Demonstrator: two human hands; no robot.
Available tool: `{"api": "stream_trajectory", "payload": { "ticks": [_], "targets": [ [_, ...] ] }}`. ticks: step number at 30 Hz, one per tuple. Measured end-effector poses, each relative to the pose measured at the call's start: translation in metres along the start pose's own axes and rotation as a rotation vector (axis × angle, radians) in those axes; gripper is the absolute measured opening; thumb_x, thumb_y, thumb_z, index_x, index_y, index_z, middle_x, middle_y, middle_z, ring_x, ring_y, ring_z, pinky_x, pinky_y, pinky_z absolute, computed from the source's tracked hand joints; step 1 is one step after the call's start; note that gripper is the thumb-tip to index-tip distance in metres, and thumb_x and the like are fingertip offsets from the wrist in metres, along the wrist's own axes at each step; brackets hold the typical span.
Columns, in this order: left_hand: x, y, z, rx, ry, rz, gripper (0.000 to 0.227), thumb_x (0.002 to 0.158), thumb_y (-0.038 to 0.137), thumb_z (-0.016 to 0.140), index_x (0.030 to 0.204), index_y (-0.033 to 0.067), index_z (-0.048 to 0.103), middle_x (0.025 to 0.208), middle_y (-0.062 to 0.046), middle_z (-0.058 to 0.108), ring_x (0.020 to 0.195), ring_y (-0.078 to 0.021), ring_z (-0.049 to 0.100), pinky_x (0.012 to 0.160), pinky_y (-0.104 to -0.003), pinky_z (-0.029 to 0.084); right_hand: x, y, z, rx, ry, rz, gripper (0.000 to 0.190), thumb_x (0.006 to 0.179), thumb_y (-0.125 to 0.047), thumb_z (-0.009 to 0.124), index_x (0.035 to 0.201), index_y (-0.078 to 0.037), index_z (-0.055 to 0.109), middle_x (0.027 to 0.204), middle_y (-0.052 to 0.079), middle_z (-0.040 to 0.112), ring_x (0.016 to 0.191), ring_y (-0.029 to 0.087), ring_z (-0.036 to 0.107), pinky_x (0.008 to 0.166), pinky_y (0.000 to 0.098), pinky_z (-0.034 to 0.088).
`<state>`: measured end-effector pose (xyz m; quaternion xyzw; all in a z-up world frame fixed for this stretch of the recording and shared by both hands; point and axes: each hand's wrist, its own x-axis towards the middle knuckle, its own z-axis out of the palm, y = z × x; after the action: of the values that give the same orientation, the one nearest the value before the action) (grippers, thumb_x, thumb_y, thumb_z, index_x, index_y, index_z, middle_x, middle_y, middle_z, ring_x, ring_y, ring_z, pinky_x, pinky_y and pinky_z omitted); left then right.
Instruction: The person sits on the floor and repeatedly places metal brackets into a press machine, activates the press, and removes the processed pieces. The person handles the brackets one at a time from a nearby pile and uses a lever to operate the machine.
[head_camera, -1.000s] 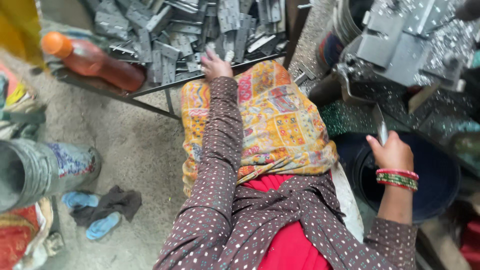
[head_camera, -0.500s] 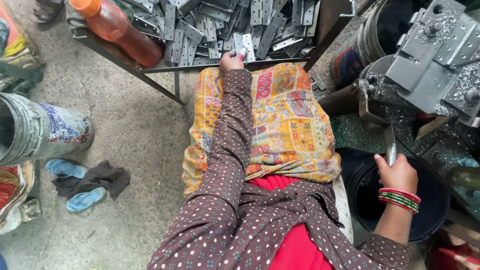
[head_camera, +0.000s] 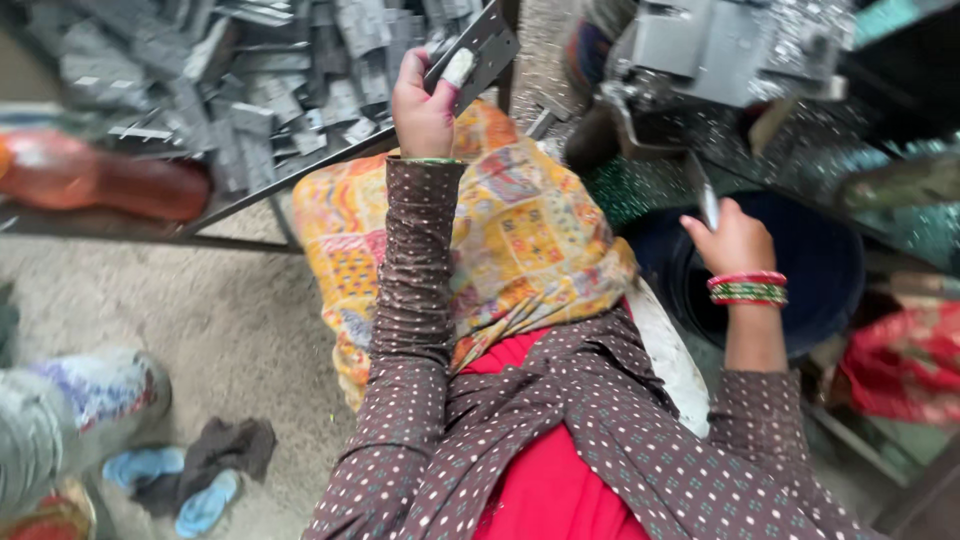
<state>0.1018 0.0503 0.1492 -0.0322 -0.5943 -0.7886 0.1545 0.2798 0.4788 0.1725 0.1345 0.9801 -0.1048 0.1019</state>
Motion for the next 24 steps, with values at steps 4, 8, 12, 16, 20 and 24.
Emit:
{"api": "stream_trajectory", "payload": {
  "ticks": [4,8,12,16,20,24],
  "targets": [
    [-0.015,0.041,0.092,0.541,-0.075,0.373,0.026,0.092,0.001,0.074,0.115,0.0051,0.062,0.111,-0.009,0.067,0.102,-0.0217,0.069,0.093,-0.033,0.058,-0.003,-0.006,-0.004,-0.004,-0.029,-0.003,0.054,0.093,-0.050,0.074,0.105,0.002,0.064,0.087,0.030,0.070,0.083,0.049,0.069,0.072,0.0575,0.054],
    [-0.024,0.034,0.188,1.046,-0.137,0.744,0.039,0.097,0.012,0.072,0.135,0.0081,0.060,0.131,-0.014,0.061,0.124,-0.0328,0.059,0.100,-0.042,0.053,-0.009,-0.018,-0.017,0.022,-0.066,0.032,0.054,0.093,-0.049,0.073,0.106,0.002,0.063,0.086,0.030,0.070,0.083,0.049,0.070,0.073,0.0569,0.054],
    [-0.050,0.013,0.222,1.290,-0.541,0.786,0.041,0.092,0.018,0.064,0.130,0.0035,0.060,0.145,-0.017,0.056,0.132,-0.0326,0.055,0.112,-0.044,0.045,-0.008,-0.025,-0.021,0.017,-0.061,0.028,0.054,0.092,-0.049,0.073,0.105,0.003,0.062,0.085,0.030,0.070,0.084,0.049,0.069,0.073,0.0563,0.055],
    [-0.052,-0.002,0.231,1.223,-0.461,0.654,0.056,0.093,0.033,0.063,0.135,-0.0037,0.063,0.143,-0.021,0.052,0.131,-0.0358,0.052,0.115,-0.050,0.038,-0.008,-0.022,-0.019,-0.004,-0.066,0.019,0.054,0.093,-0.049,0.073,0.105,0.003,0.061,0.086,0.030,0.070,0.085,0.049,0.070,0.074,0.0559,0.055],
    [-0.057,0.006,0.238,1.226,-0.424,0.598,0.045,0.090,0.027,0.064,0.123,-0.0032,0.068,0.146,-0.019,0.052,0.133,-0.0353,0.053,0.120,-0.052,0.034,-0.005,-0.021,-0.017,0.025,-0.071,0.031,0.055,0.091,-0.049,0.073,0.105,0.003,0.061,0.086,0.031,0.070,0.085,0.050,0.069,0.075,0.0565,0.055],
    [-0.075,0.012,0.254,1.157,-0.507,0.635,0.050,0.080,0.031,0.065,0.116,-0.0035,0.069,0.140,-0.019,0.055,0.127,-0.0351,0.054,0.118,-0.059,0.029,-0.004,-0.019,-0.015,0.052,-0.085,0.042,0.056,0.091,-0.050,0.073,0.106,0.003,0.062,0.086,0.031,0.070,0.086,0.050,0.069,0.075,0.0571,0.054]
  ]
}}
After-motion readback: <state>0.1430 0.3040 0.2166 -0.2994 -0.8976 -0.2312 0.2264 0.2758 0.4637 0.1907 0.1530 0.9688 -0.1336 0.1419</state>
